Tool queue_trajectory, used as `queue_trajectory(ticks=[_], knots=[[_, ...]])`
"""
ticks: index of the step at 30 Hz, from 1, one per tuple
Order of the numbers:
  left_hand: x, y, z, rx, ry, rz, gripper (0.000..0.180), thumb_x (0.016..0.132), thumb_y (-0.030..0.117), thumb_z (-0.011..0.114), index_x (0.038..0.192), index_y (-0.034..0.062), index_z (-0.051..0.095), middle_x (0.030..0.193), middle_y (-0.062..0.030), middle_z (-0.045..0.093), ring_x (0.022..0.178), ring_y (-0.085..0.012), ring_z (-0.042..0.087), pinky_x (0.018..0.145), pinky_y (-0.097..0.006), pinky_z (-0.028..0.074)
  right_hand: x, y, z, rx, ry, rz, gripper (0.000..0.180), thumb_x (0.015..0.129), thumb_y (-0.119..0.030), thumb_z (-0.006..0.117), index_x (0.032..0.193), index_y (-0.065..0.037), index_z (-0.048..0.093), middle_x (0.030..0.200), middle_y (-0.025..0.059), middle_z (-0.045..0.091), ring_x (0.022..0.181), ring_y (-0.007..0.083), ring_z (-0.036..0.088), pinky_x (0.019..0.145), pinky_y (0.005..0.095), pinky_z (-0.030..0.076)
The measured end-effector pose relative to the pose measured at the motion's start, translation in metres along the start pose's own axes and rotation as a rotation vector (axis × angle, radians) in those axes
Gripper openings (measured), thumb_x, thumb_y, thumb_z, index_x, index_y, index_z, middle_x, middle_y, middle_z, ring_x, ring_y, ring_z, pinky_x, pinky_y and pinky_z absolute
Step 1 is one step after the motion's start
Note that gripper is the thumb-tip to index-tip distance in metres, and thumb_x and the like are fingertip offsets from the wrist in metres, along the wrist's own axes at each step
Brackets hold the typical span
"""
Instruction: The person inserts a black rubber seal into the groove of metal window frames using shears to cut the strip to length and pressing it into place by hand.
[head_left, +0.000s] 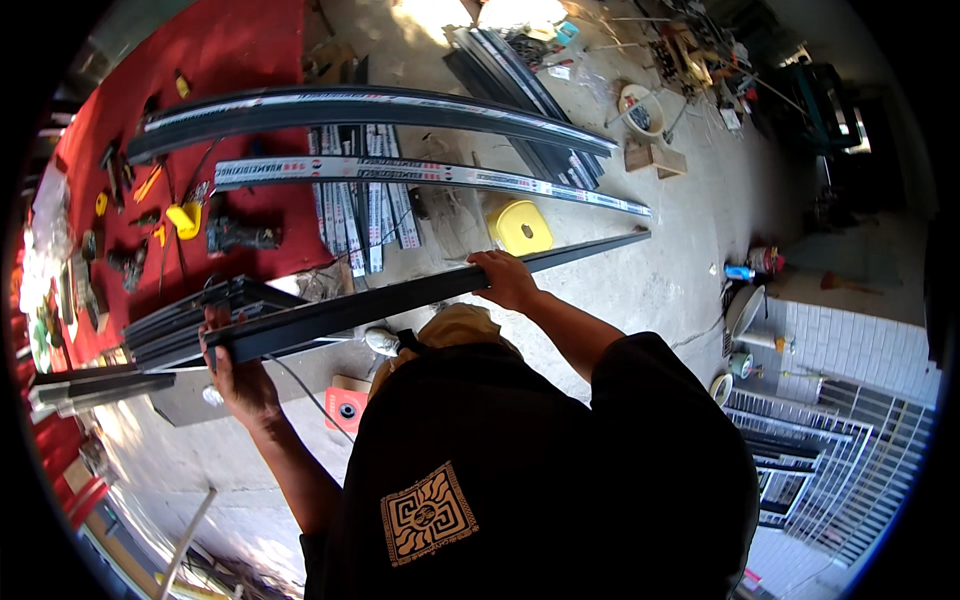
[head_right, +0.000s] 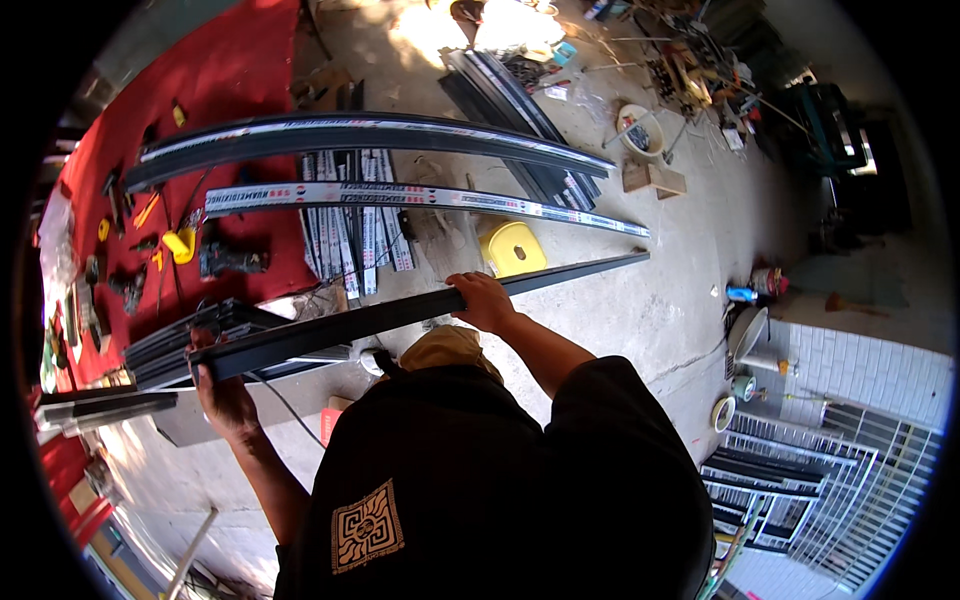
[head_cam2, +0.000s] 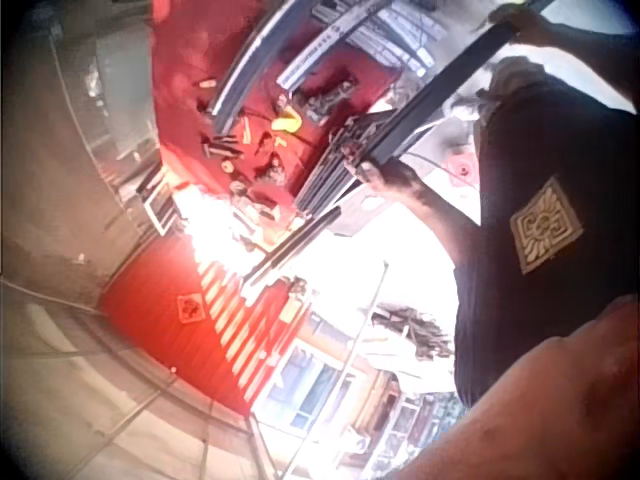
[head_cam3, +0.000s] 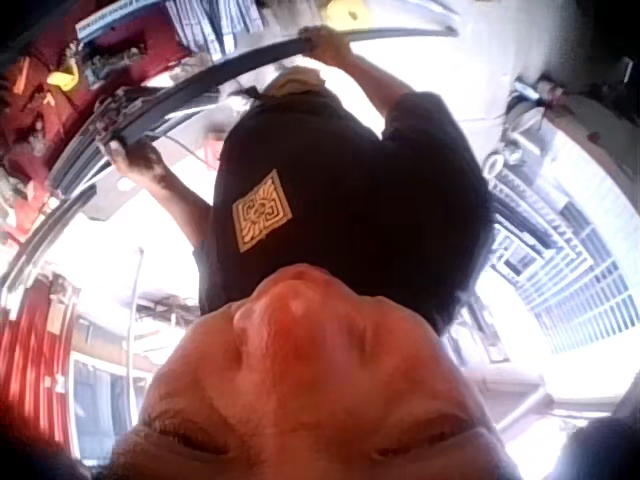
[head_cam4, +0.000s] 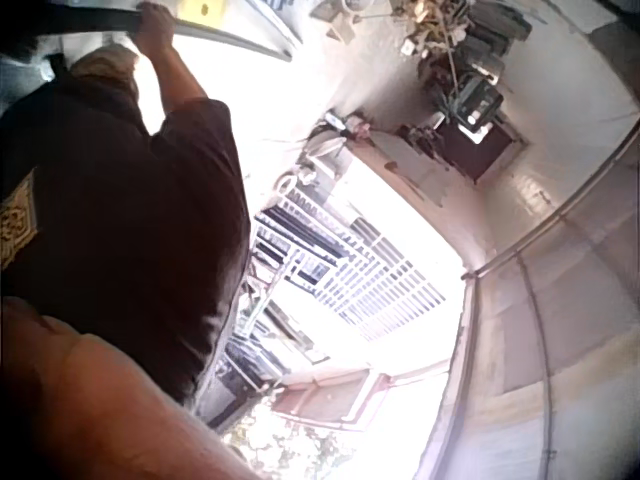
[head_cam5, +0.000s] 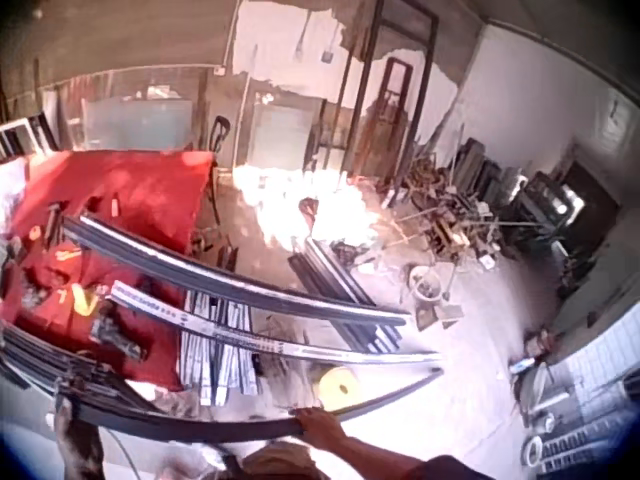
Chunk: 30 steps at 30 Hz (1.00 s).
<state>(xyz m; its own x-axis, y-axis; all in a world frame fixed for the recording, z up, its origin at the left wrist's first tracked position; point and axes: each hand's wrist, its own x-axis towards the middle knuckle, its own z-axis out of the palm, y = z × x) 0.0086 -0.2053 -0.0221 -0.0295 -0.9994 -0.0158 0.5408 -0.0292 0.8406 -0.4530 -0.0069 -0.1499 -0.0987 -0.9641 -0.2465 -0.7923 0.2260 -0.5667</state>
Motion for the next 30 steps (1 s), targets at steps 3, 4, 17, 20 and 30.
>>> queue_trajectory(ticks=[3,4,17,20,30], knots=[[0.009,0.002,-0.009,0.068,-0.024,0.034,0.065,0.107,0.028,0.068,0.162,0.0038,0.044,0.172,-0.0197,0.042,0.160,-0.0351,0.039,0.132,-0.058,0.026,0.007,0.006,-0.002,0.024,0.019,-0.021,0.063,0.075,-0.027,0.093,0.130,-0.013,0.066,0.122,0.0113,0.072,0.123,0.0364,0.065,0.106,0.0474,0.051],[0.011,0.006,-0.014,0.088,-0.019,0.055,0.066,0.107,0.030,0.067,0.163,0.0035,0.043,0.173,-0.0201,0.041,0.160,-0.0345,0.038,0.132,-0.057,0.026,0.011,0.003,-0.002,0.042,0.010,-0.040,0.062,0.075,-0.028,0.093,0.129,-0.014,0.067,0.121,0.0110,0.072,0.123,0.0364,0.065,0.106,0.0475,0.051],[0.061,0.132,-0.045,-0.067,0.176,0.241,0.060,0.110,0.026,0.065,0.158,-0.0046,0.048,0.170,-0.0211,0.044,0.155,-0.0351,0.043,0.133,-0.057,0.025,0.032,-0.111,-0.073,0.054,-0.011,-0.322,0.053,0.078,-0.031,0.088,0.124,-0.011,0.070,0.112,0.0138,0.070,0.115,0.0341,0.068,0.104,0.0506,0.049],[0.061,0.142,-0.056,-0.068,0.238,0.262,0.056,0.110,0.026,0.063,0.156,-0.0034,0.051,0.169,-0.0210,0.046,0.155,-0.0348,0.044,0.133,-0.056,0.026,0.038,-0.128,-0.071,0.041,0.003,-0.319,0.056,0.076,-0.030,0.087,0.125,-0.011,0.070,0.111,0.0135,0.070,0.113,0.0341,0.068,0.103,0.0495,0.051],[0.069,0.198,-0.136,-0.127,0.056,0.284,0.069,0.103,0.034,0.072,0.155,-0.0065,0.052,0.171,-0.0208,0.042,0.146,-0.0373,0.053,0.129,-0.060,0.034,0.071,-0.199,-0.061,0.014,-0.052,-0.327,0.058,0.079,-0.025,0.087,0.131,-0.010,0.069,0.116,0.0130,0.070,0.115,0.0339,0.067,0.100,0.0487,0.054]])
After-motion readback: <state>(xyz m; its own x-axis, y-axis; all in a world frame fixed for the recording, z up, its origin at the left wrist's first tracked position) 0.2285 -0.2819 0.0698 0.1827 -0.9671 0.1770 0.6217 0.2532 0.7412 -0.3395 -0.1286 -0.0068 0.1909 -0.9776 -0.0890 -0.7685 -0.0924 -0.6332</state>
